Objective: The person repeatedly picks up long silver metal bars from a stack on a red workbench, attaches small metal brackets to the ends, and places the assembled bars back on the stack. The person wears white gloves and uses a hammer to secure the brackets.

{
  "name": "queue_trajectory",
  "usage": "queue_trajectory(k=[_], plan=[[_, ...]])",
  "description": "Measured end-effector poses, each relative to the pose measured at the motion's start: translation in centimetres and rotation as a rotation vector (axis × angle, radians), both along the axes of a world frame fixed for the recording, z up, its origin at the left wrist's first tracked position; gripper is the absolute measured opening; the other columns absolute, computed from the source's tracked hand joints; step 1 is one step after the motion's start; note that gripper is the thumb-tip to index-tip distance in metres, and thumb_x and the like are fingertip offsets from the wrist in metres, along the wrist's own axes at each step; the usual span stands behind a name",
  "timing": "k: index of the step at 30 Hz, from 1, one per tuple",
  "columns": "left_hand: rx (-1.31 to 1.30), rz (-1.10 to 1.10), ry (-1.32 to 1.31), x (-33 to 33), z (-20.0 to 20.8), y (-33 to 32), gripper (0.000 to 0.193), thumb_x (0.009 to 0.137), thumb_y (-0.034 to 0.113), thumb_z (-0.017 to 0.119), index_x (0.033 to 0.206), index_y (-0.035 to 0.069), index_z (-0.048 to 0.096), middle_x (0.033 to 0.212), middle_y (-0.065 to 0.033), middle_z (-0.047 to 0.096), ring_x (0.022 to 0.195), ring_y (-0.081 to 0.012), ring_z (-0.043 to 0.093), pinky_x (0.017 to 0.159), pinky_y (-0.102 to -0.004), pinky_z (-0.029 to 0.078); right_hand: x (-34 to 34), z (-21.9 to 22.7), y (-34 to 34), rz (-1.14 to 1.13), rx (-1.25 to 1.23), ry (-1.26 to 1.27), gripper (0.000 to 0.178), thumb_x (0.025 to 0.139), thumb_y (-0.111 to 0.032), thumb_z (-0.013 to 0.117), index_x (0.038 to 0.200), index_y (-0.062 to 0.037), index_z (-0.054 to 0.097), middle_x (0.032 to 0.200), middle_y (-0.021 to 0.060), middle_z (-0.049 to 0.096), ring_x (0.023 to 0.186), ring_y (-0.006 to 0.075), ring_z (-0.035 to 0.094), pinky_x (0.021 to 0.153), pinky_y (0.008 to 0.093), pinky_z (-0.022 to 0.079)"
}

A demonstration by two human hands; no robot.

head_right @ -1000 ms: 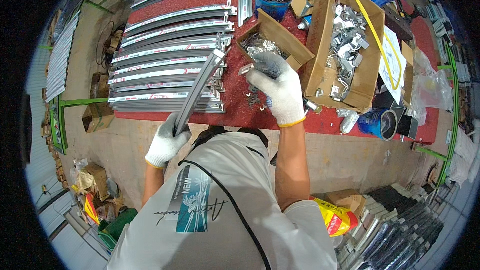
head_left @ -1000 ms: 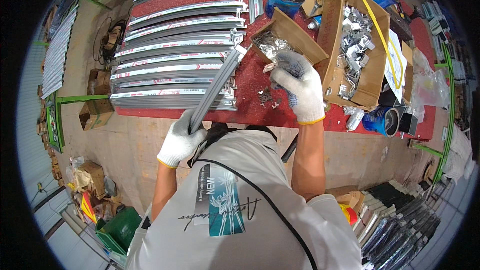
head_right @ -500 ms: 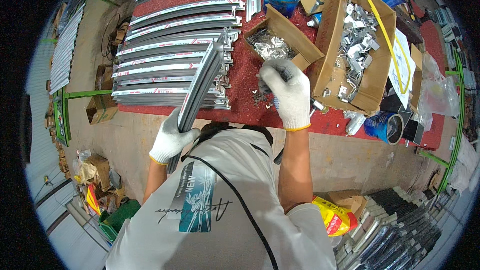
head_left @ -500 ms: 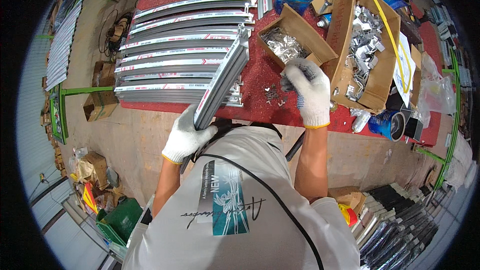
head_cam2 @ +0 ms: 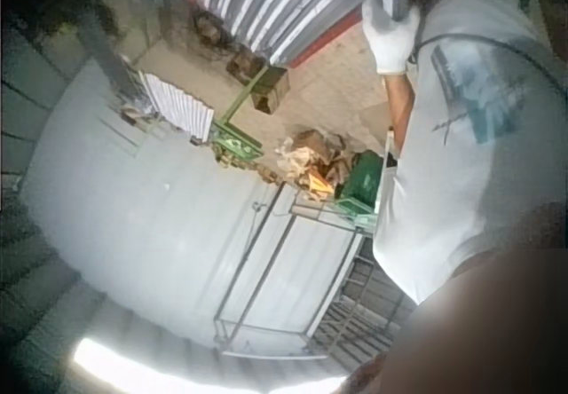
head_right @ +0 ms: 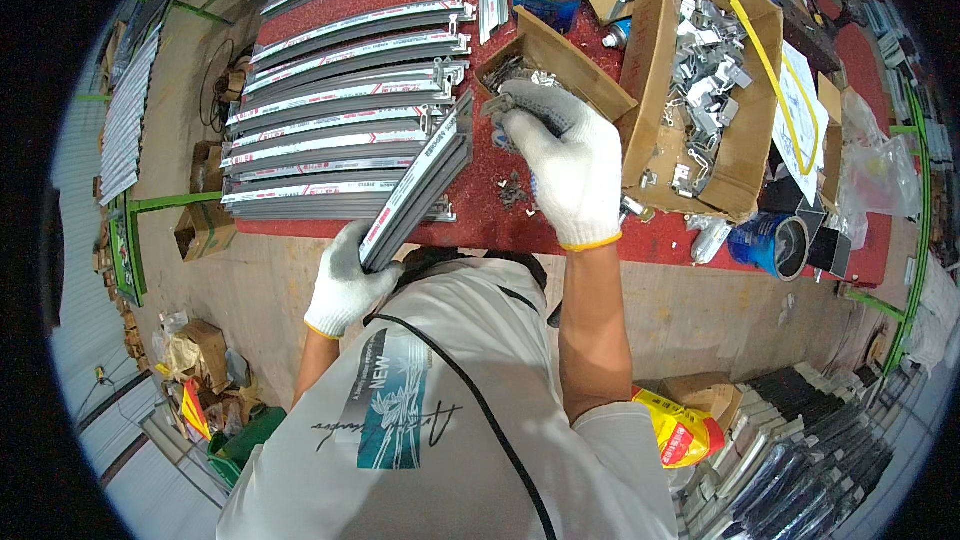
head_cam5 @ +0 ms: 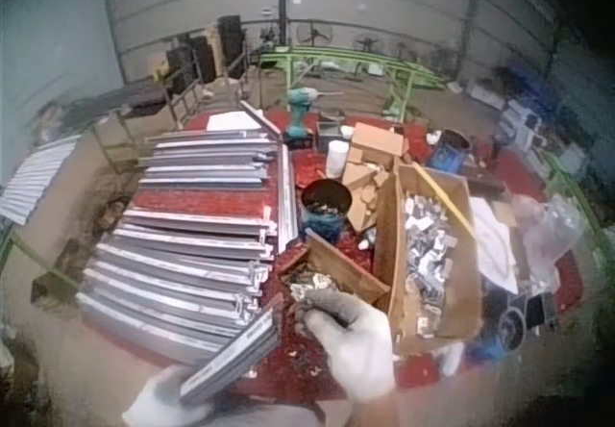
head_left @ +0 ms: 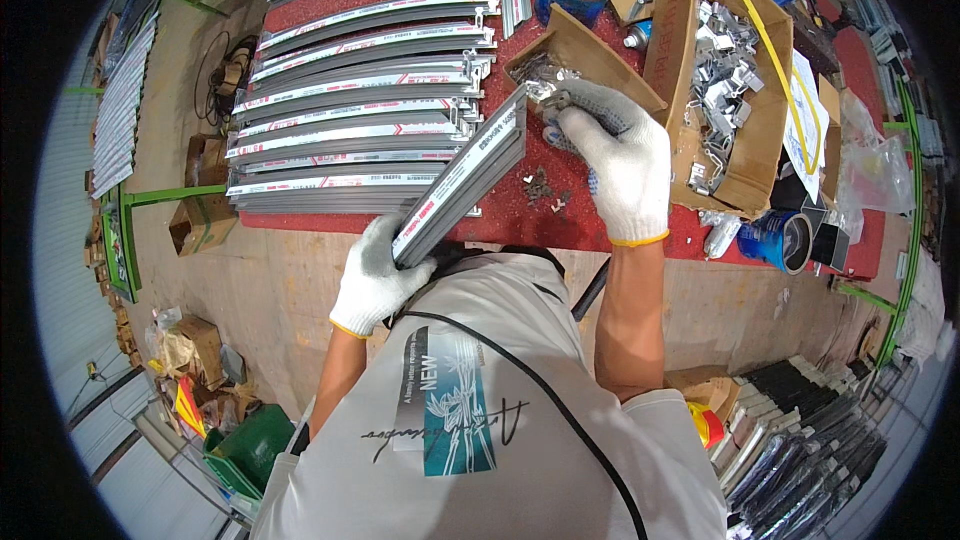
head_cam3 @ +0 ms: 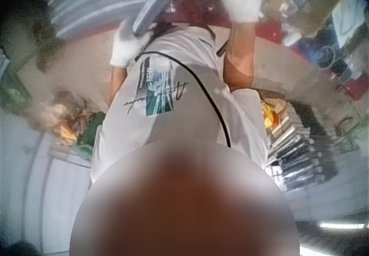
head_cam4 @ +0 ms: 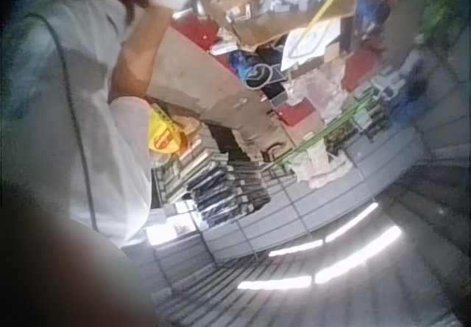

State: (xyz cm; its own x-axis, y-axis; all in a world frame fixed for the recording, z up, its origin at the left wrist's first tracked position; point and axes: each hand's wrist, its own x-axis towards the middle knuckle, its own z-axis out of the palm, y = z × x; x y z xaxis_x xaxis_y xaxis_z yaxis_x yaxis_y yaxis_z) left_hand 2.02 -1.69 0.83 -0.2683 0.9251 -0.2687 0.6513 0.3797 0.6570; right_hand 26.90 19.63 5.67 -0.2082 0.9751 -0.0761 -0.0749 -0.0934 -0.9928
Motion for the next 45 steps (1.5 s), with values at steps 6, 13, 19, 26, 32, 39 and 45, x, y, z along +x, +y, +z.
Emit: queue_trajectory(k=[6,13,19,26,32,39,45], plan=[[0.038,-0.022,0.030,0.2,0.0,0.0,0.067,0.077,0.022,0.093,0.133,-0.004,0.066,0.123,-0.0242,0.073,0.115,-0.0419,0.074,0.102,-0.0464,0.059,-0.5,0.5,-0.6,-0.062,-0.075,0.001,0.024,0.102,-0.005,0.074,0.121,0.0086,0.080,0.101,0.0104,0.082,0.080,0.0125,0.076,0.073,0.0294,0.063],[0.040,-0.017,0.039,0.3,-0.2,-0.1,0.066,0.077,0.023,0.093,0.133,-0.003,0.068,0.125,-0.0242,0.073,0.116,-0.0428,0.074,0.102,-0.0474,0.060,-0.6,0.3,-0.6,-0.075,-0.048,-0.147,0.026,0.102,-0.010,0.078,0.120,0.0074,0.081,0.097,0.0099,0.082,0.079,0.0134,0.076,0.071,0.0293,0.062],[0.028,0.015,0.069,0.0,-0.5,-0.4,0.070,0.077,0.023,0.093,0.137,-0.004,0.067,0.126,-0.0268,0.074,0.116,-0.0441,0.075,0.102,-0.0481,0.060,0.2,-6.1,-0.9,-0.118,0.373,-0.623,0.030,0.101,-0.026,0.078,0.117,-0.0008,0.083,0.106,0.0220,0.084,0.090,0.0342,0.083,0.085,0.0436,0.064],[0.027,0.035,-0.110,0.4,-0.6,0.1,0.060,0.078,0.015,0.088,0.132,-0.005,0.069,0.111,-0.0212,0.079,0.100,-0.0310,0.077,0.094,-0.0407,0.060,-1.8,-12.7,-2.0,-0.065,-0.033,-0.879,0.025,0.102,-0.019,0.065,0.116,-0.0042,0.081,0.106,0.0298,0.078,0.105,0.0487,0.075,0.095,0.0566,0.060],[-0.057,0.005,-0.119,0.0,-0.2,0.5,0.061,0.078,0.015,0.089,0.133,-0.006,0.070,0.111,-0.0196,0.079,0.101,-0.0252,0.076,0.096,-0.0387,0.059,8.3,-6.1,0.3,-0.282,0.487,-0.761,0.031,0.098,-0.022,0.072,0.122,-0.0054,0.082,0.111,0.0244,0.081,0.102,0.0447,0.080,0.094,0.0494,0.063],[-0.071,-0.049,-0.149,-0.4,-0.1,0.6,0.071,0.077,0.025,0.092,0.137,-0.007,0.069,0.116,-0.0240,0.080,0.107,-0.0305,0.079,0.098,-0.0410,0.060,19.3,-10.9,14.8,-0.251,0.185,-1.639,0.030,0.096,-0.023,0.067,0.111,-0.0019,0.081,0.116,0.0298,0.080,0.107,0.0464,0.080,0.098,0.0553,0.063],[-0.124,-0.092,-0.184,-1.1,0.9,0.3,0.073,0.077,0.031,0.093,0.139,-0.001,0.070,0.111,-0.0248,0.080,0.104,-0.0344,0.080,0.096,-0.0442,0.061,20.2,-10.9,14.9,-0.156,0.186,-1.700,0.030,0.101,-0.019,0.059,0.114,0.0017,0.077,0.122,0.0320,0.077,0.117,0.0465,0.077,0.102,0.0545,0.062]])
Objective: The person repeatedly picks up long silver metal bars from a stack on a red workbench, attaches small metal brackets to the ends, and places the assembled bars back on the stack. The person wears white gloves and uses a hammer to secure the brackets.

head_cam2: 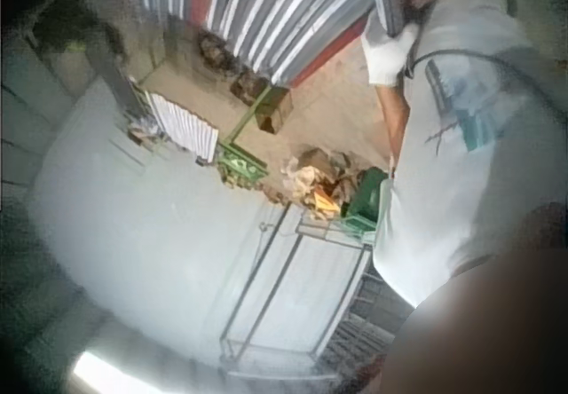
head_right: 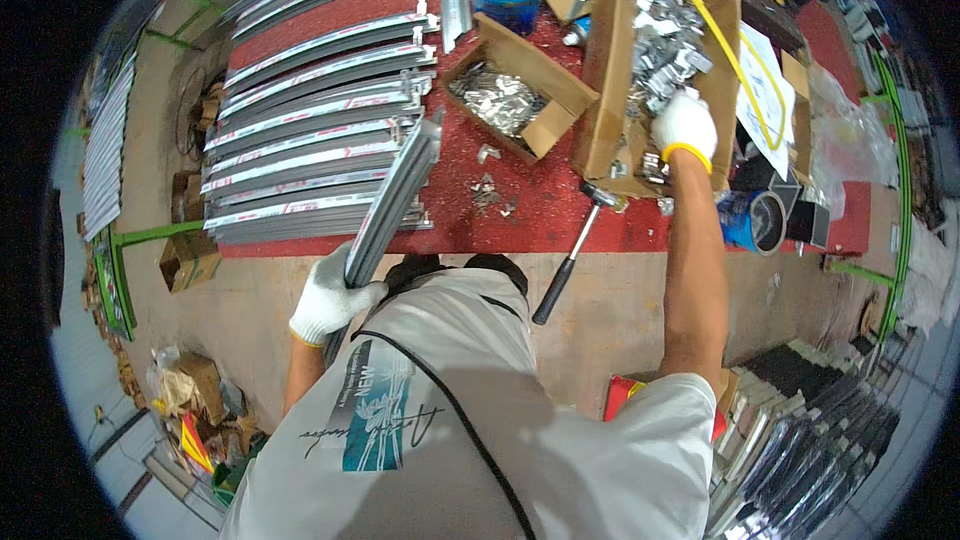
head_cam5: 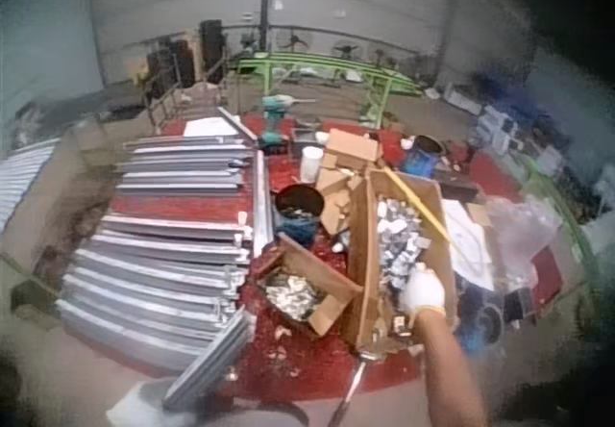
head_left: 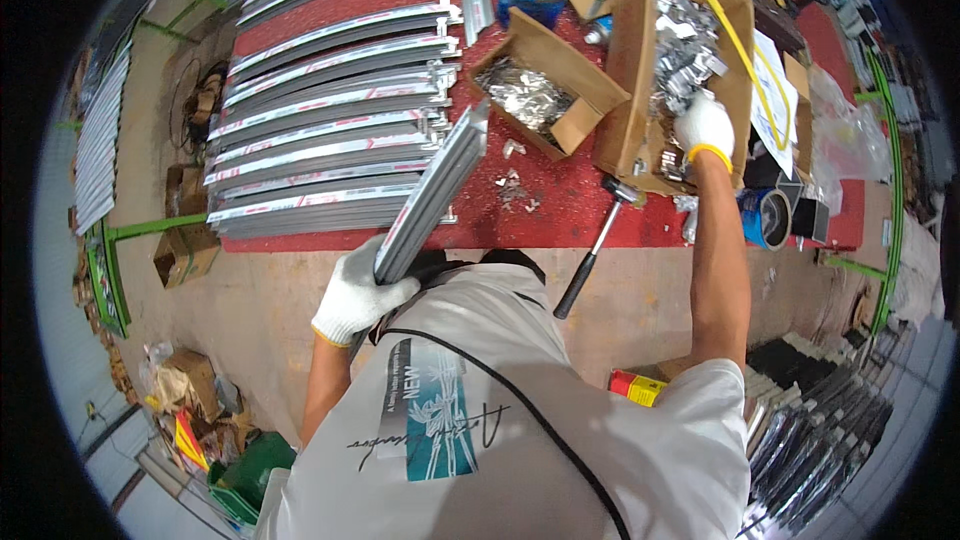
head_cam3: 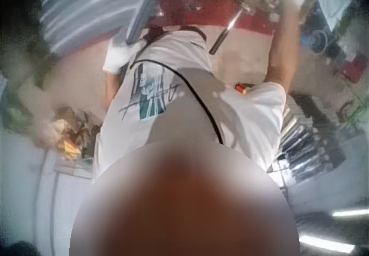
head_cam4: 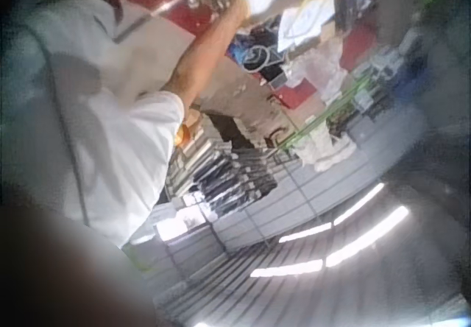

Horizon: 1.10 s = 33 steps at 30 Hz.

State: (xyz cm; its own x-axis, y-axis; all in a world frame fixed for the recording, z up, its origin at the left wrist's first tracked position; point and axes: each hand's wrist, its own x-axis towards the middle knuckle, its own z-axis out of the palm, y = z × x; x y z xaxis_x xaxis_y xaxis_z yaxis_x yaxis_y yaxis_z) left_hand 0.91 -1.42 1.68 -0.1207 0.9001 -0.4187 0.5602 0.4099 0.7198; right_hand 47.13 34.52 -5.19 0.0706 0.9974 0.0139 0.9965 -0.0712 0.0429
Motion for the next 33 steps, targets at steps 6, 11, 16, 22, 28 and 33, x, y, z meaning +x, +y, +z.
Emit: queue_trajectory(k=[6,11,16,22,28,33], plan=[[-0.033,-0.047,-0.118,-0.9,-0.1,-0.5,0.059,0.079,0.033,0.091,0.124,-0.002,0.074,0.094,-0.0209,0.077,0.083,-0.0307,0.073,0.084,-0.0426,0.059,-4.5,7.4,-5.6,0.002,0.197,0.758,0.036,0.106,-0.029,0.069,0.119,0.0033,0.076,0.103,0.0230,0.082,0.093,0.0357,0.081,0.088,0.0457,0.063],[-0.079,-0.059,-0.210,-1.0,-0.9,-0.5,0.052,0.081,0.032,0.092,0.115,-0.003,0.075,0.086,-0.0165,0.073,0.077,-0.0232,0.067,0.077,-0.0435,0.057,-13.1,9.9,-11.5,0.145,-0.129,1.565,0.033,0.105,-0.019,0.074,0.123,0.0092,0.075,0.103,0.0123,0.080,0.084,0.0159,0.076,0.074,0.0325,0.064],[-0.056,-0.087,-0.263,-1.2,-0.6,-1.0,0.055,0.085,0.027,0.091,0.129,-0.003,0.077,0.099,-0.0157,0.081,0.088,-0.0184,0.075,0.086,-0.0367,0.062,-17.7,11.1,-13.9,0.131,-0.289,1.711,0.033,0.107,-0.016,0.070,0.132,0.0059,0.073,0.108,0.0114,0.080,0.089,0.0174,0.077,0.074,0.0332,0.063],[-0.052,-0.070,-0.277,-1.3,-0.7,-1.9,0.054,0.085,0.029,0.091,0.127,-0.002,0.078,0.091,-0.0126,0.079,0.081,-0.0173,0.072,0.080,-0.0358,0.061,-20.3,10.5,-14.8,0.153,-0.272,1.729,0.033,0.111,-0.013,0.065,0.139,0.0039,0.071,0.107,0.0079,0.077,0.089,0.0134,0.074,0.073,0.0319,0.063],[-0.042,-0.043,-0.244,-1.5,-1.3,-2.6,0.056,0.084,0.033,0.092,0.125,-0.004,0.078,0.085,-0.0126,0.076,0.076,-0.0173,0.069,0.075,-0.0371,0.059,-20.4,11.1,-14.4,0.453,-0.095,1.310,0.033,0.103,-0.006,0.069,0.135,-0.0009,0.072,0.108,0.0163,0.082,0.096,0.0268,0.081,0.084,0.0390,0.064],[-0.034,-0.051,-0.262,-1.5,-1.2,-2.9,0.052,0.083,0.033,0.092,0.116,-0.004,0.078,0.083,-0.0120,0.075,0.075,-0.0175,0.068,0.074,-0.0378,0.058,-20.3,11.5,-14.0,0.626,0.054,1.055,0.021,0.098,-0.010,0.073,0.116,-0.0011,0.079,0.106,0.0233,0.081,0.102,0.0418,0.080,0.090,0.0456,0.063]])
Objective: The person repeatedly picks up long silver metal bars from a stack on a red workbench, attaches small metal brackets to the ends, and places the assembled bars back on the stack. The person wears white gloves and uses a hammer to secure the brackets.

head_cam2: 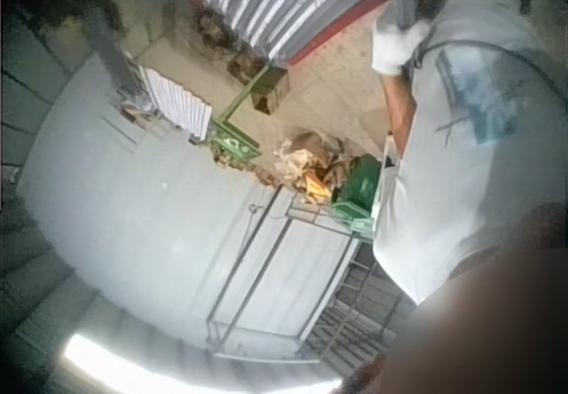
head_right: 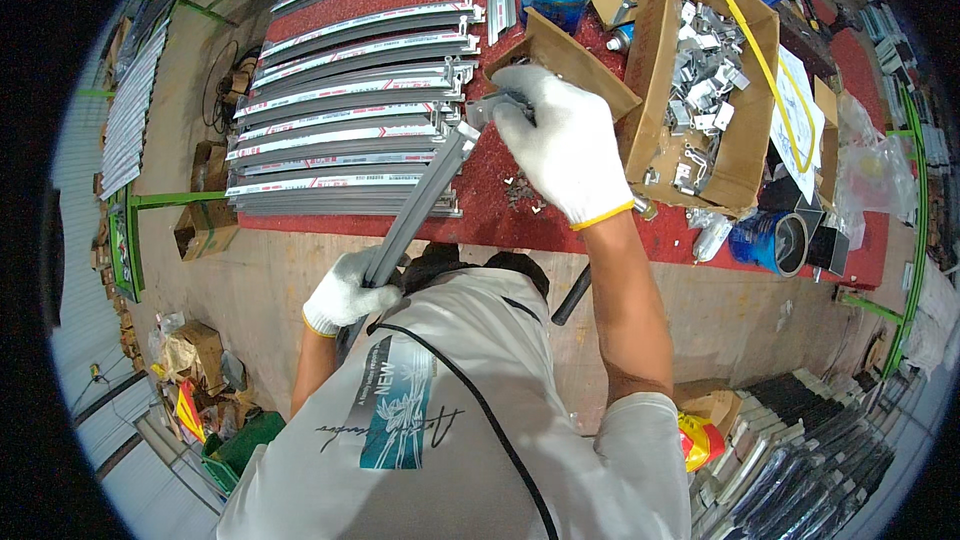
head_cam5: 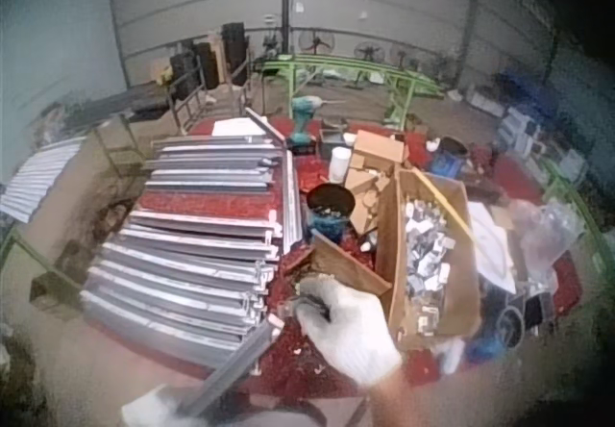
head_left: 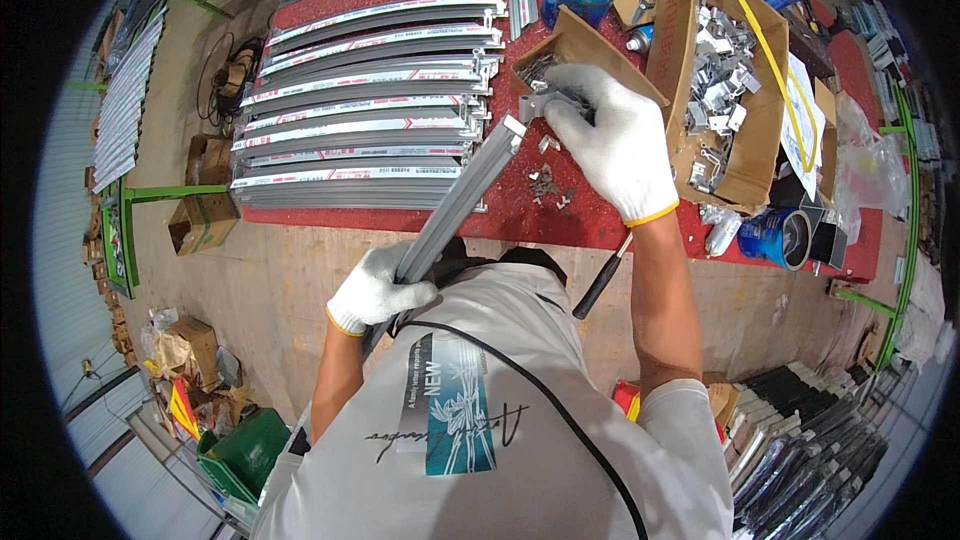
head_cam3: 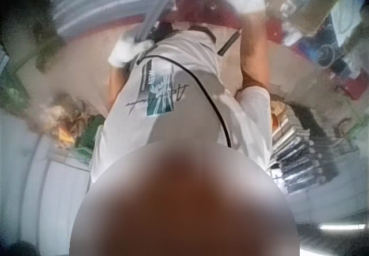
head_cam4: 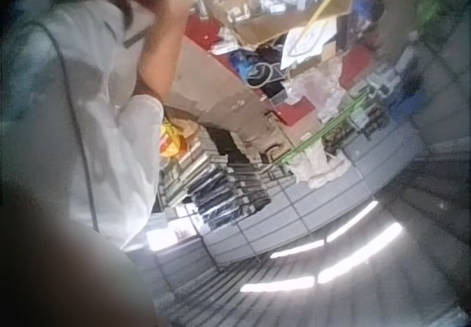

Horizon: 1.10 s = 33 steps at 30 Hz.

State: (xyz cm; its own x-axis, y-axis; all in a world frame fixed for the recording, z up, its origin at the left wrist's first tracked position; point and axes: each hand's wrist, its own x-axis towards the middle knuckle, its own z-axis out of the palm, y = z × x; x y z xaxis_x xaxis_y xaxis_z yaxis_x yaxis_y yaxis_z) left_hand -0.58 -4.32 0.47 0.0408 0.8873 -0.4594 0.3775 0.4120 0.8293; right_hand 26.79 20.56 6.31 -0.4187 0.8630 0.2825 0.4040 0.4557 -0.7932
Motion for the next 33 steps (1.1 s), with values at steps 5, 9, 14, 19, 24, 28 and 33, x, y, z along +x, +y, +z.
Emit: queue_trajectory(k=[5,9,14,19,24,28,33], plan=[[-0.037,0.015,-0.005,0.4,0.4,-0.2,0.050,0.082,0.033,0.091,0.115,-0.003,0.077,0.082,-0.0106,0.073,0.074,-0.0179,0.067,0.073,-0.0380,0.057,-0.3,-0.3,0.8,0.186,0.272,-0.263,0.020,0.094,-0.010,0.076,0.112,-0.0040,0.082,0.104,0.0193,0.081,0.097,0.0386,0.079,0.088,0.0452,0.063],[-0.033,-0.034,0.073,0.5,1.0,-0.1,0.051,0.082,0.033,0.091,0.115,-0.004,0.076,0.082,-0.0107,0.072,0.075,-0.0203,0.066,0.074,-0.0390,0.057,-0.7,-0.6,1.2,0.266,0.279,-0.409,0.012,0.094,-0.011,0.072,0.098,-0.0039,0.081,0.093,0.0221,0.078,0.094,0.0436,0.077,0.084,0.0541,0.061],[-0.069,-0.030,0.074,0.4,1.1,-0.3,0.052,0.083,0.036,0.092,0.110,-0.005,0.076,0.082,-0.0122,0.072,0.074,-0.0222,0.064,0.075,-0.0395,0.056,-1.1,-0.9,1.2,0.335,0.235,-0.606,0.014,0.095,-0.012,0.073,0.104,-0.0053,0.081,0.092,0.0219,0.078,0.094,0.0437,0.076,0.084,0.0532,0.061],[-0.110,-0.048,0.096,0.1,0.7,-0.3,0.054,0.082,0.035,0.092,0.114,-0.005,0.076,0.083,-0.0122,0.072,0.075,-0.0205,0.065,0.075,-0.0380,0.057,-0.9,-0.7,1.1,0.345,0.148,-0.397,0.025,0.100,-0.016,0.072,0.121,-0.0042,0.079,0.100,0.0243,0.078,0.099,0.0450,0.076,0.087,0.0515,0.061],[-0.073,-0.019,0.032,0.1,1.2,0.2,0.057,0.082,0.032,0.091,0.122,-0.005,0.075,0.085,-0.0133,0.074,0.078,-0.0204,0.069,0.078,-0.0378,0.058,-1.0,-0.6,-0.2,0.363,-0.051,-0.264,0.040,0.104,-0.017,0.067,0.140,0.0003,0.068,0.108,0.0293,0.077,0.104,0.0483,0.075,0.091,0.0512,0.061],[0.089,0.042,0.284,0.9,1.3,0.8,0.064,0.079,0.028,0.090,0.133,-0.002,0.072,0.098,-0.0182,0.080,0.091,-0.0261,0.079,0.087,-0.0405,0.061,-1.1,-0.8,-1.4,0.213,0.048,-0.199,0.033,0.104,-0.022,0.067,0.124,0.0034,0.068,0.102,0.0328,0.076,0.104,0.0532,0.073,0.093,0.0570,0.059],[0.056,0.024,0.672,0.9,1.1,1.6,0.056,0.077,0.014,0.082,0.130,0.001,0.069,0.117,-0.0259,0.077,0.111,-0.0467,0.076,0.091,-0.0499,0.061,0.2,-1.2,-1.6,0.258,-0.128,-0.709,0.032,0.101,-0.027,0.066,0.104,0.0050,0.071,0.096,0.0338,0.075,0.097,0.0534,0.074,0.090,0.0610,0.059]])
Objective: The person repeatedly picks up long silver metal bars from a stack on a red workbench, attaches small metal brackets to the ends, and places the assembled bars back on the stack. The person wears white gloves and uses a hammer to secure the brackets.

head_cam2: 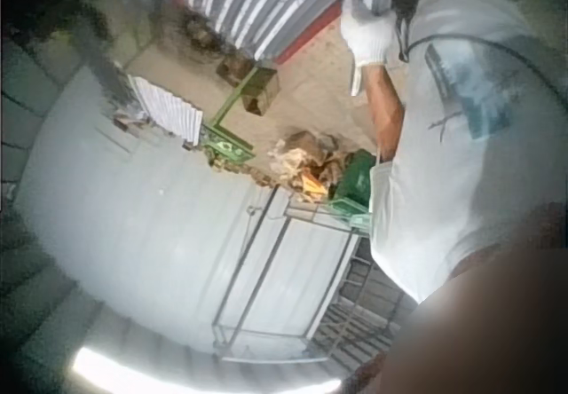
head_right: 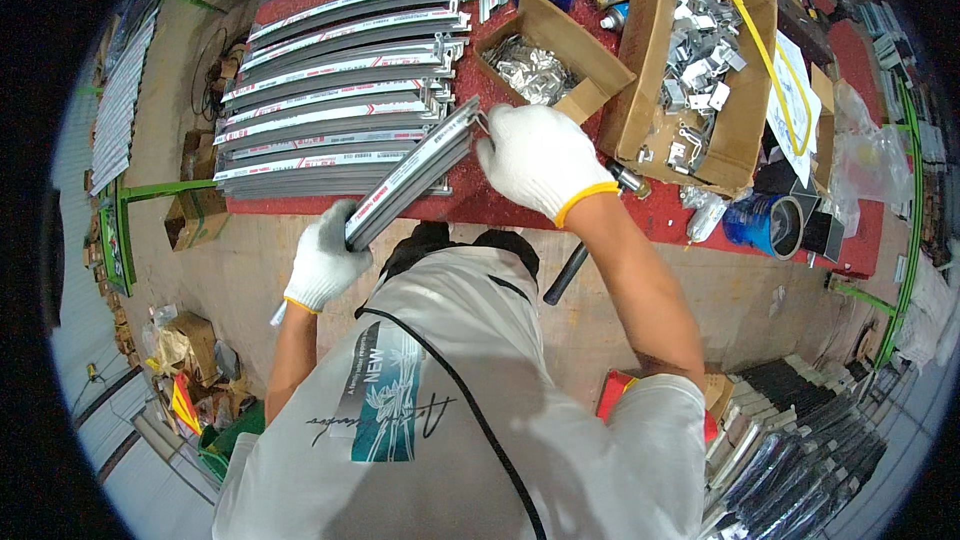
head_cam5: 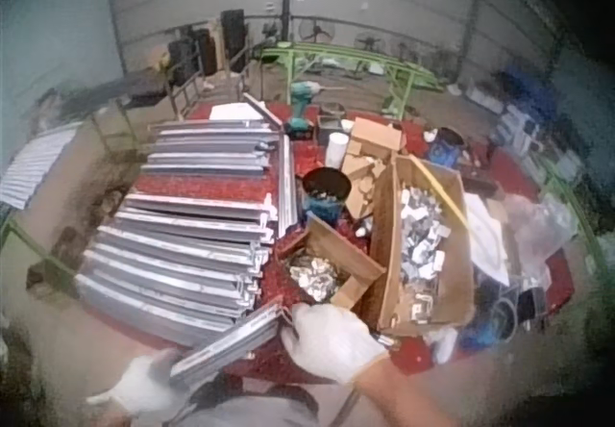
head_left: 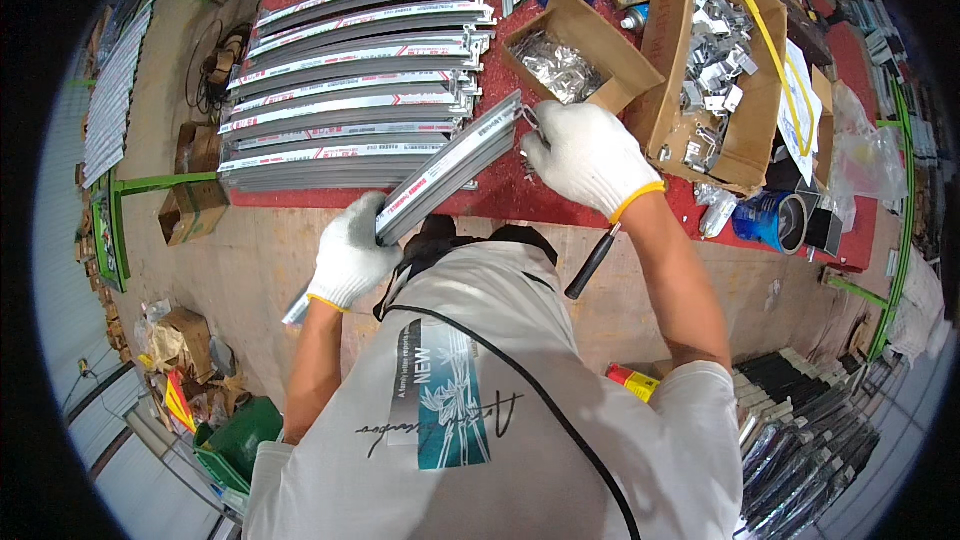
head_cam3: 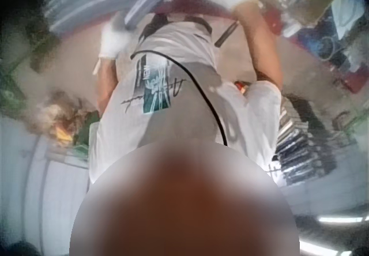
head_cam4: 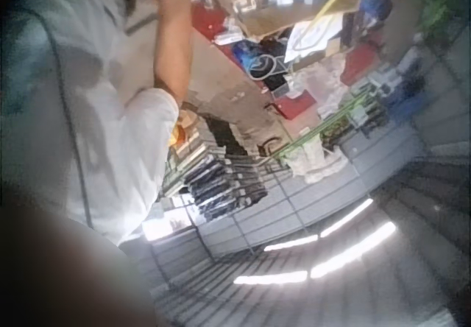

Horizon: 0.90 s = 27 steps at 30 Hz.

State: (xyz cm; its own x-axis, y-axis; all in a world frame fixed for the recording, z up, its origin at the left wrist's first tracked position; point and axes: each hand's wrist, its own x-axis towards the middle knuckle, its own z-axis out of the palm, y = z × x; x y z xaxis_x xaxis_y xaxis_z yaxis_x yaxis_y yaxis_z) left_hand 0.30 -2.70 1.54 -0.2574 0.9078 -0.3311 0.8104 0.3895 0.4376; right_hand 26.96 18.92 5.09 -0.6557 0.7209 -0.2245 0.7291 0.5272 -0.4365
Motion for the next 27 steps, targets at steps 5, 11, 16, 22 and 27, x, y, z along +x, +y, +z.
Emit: queue_trajectory(k=[5,11,16,22,27], plan=[[-0.058,0.003,0.022,0.3,0.0,0.7,0.054,0.076,0.011,0.081,0.128,0.003,0.067,0.115,-0.0271,0.076,0.111,-0.0483,0.074,0.092,-0.0527,0.061,-0.7,-2.2,0.2,0.048,0.034,-0.009,0.030,0.099,-0.023,0.066,0.092,0.0055,0.069,0.087,0.0348,0.073,0.090,0.0548,0.073,0.086,0.0618,0.060],[-0.046,-0.063,0.042,-0.5,-0.2,1.1,0.052,0.077,0.009,0.079,0.128,0.003,0.067,0.114,-0.0276,0.076,0.110,-0.0492,0.074,0.091,-0.0530,0.061,-0.4,-4.3,-0.5,0.029,0.075,0.181,0.025,0.097,-0.018,0.068,0.089,0.0049,0.065,0.081,0.0345,0.069,0.084,0.0555,0.071,0.080,0.0624,0.058],[0.035,-0.120,0.117,-2.3,0.1,1.2,0.044,0.078,0.008,0.079,0.120,0.006,0.068,0.111,-0.0233,0.076,0.107,-0.0481,0.073,0.090,-0.0540,0.061,0.3,-4.5,-2.1,0.016,0.034,0.249,0.027,0.098,-0.020,0.070,0.090,0.0049,0.063,0.078,0.0329,0.068,0.084,0.0551,0.071,0.078,0.0628,0.058],[0.065,-0.294,0.241,-3.6,1.4,0.7,0.040,0.076,0.007,0.079,0.114,0.008,0.067,0.102,-0.0204,0.074,0.099,-0.0466,0.073,0.083,-0.0565,0.060,2.0,-4.2,-6.0,-0.066,-0.192,0.047,0.037,0.097,-0.029,0.068,0.098,0.0076,0.069,0.089,0.0359,0.074,0.088,0.0569,0.074,0.086,0.0628,0.061],[-0.084,-0.374,0.213,-3.1,1.3,1.0,0.036,0.079,0.004,0.075,0.114,0.007,0.067,0.103,-0.0217,0.075,0.098,-0.0469,0.074,0.084,-0.0562,0.061,2.2,-5.7,-6.0,0.001,-0.261,0.005,0.037,0.095,-0.028,0.068,0.093,0.0085,0.073,0.089,0.0371,0.074,0.090,0.0561,0.075,0.088,0.0611,0.062]])
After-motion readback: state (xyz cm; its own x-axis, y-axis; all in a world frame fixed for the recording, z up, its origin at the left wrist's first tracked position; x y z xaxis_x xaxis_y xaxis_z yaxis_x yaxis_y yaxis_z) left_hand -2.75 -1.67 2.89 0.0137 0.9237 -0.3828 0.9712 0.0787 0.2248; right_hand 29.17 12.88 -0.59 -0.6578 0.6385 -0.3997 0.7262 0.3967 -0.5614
